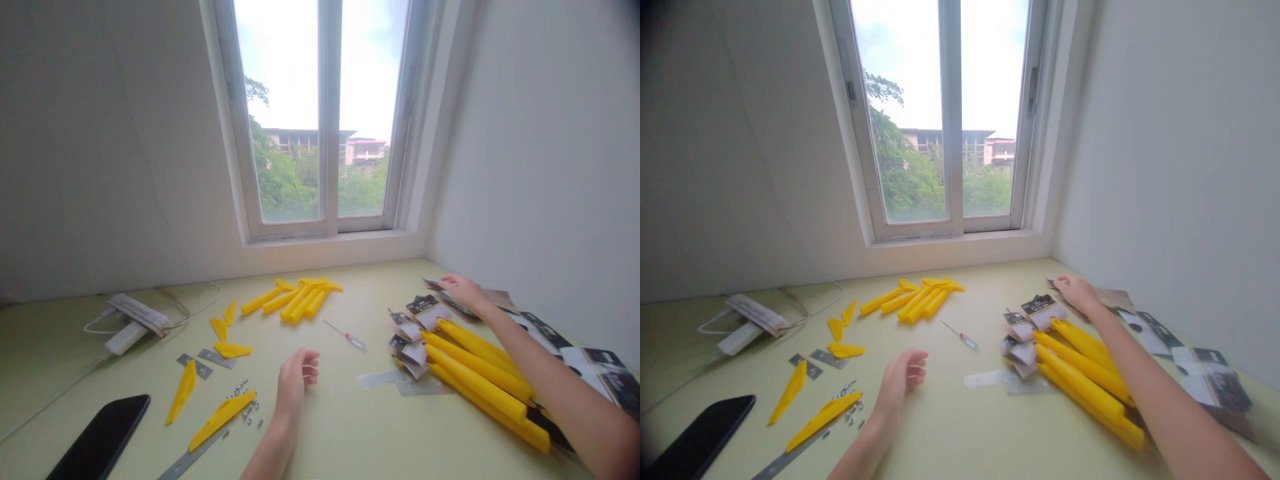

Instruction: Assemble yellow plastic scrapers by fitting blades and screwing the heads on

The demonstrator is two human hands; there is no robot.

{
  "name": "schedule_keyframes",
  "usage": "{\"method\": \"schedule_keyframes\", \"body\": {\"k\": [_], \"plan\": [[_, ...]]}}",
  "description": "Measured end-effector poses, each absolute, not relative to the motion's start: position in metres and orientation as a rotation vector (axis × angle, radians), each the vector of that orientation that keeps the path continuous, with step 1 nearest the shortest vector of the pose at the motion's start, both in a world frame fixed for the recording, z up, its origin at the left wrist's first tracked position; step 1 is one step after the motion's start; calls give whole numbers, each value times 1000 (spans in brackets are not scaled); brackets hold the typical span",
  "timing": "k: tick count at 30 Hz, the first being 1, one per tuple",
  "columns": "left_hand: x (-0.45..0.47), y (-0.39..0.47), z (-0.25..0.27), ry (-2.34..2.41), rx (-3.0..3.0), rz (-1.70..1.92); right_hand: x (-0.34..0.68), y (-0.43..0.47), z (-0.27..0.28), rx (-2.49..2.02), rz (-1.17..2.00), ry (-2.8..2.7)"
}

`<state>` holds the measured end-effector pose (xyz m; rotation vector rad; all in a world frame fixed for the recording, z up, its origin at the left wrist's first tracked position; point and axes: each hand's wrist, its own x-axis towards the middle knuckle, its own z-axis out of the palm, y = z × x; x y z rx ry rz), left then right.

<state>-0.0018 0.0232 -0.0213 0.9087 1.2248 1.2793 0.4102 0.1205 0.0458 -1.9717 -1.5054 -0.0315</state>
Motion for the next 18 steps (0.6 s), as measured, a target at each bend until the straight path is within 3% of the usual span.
{"method": "schedule_keyframes", "body": {"k": [9, 14, 18], "plan": [[0, 26, -30, 1220, 1020, 1276, 302, 111, 71, -1786, 5, -1808], [-1, 25, -25, 1214, 1003, 1290, 184, 128, 46, -1623, 253, -2073], [-5, 27, -22, 1222, 981, 1299, 118, 141, 14, -1752, 366, -2099]]}}
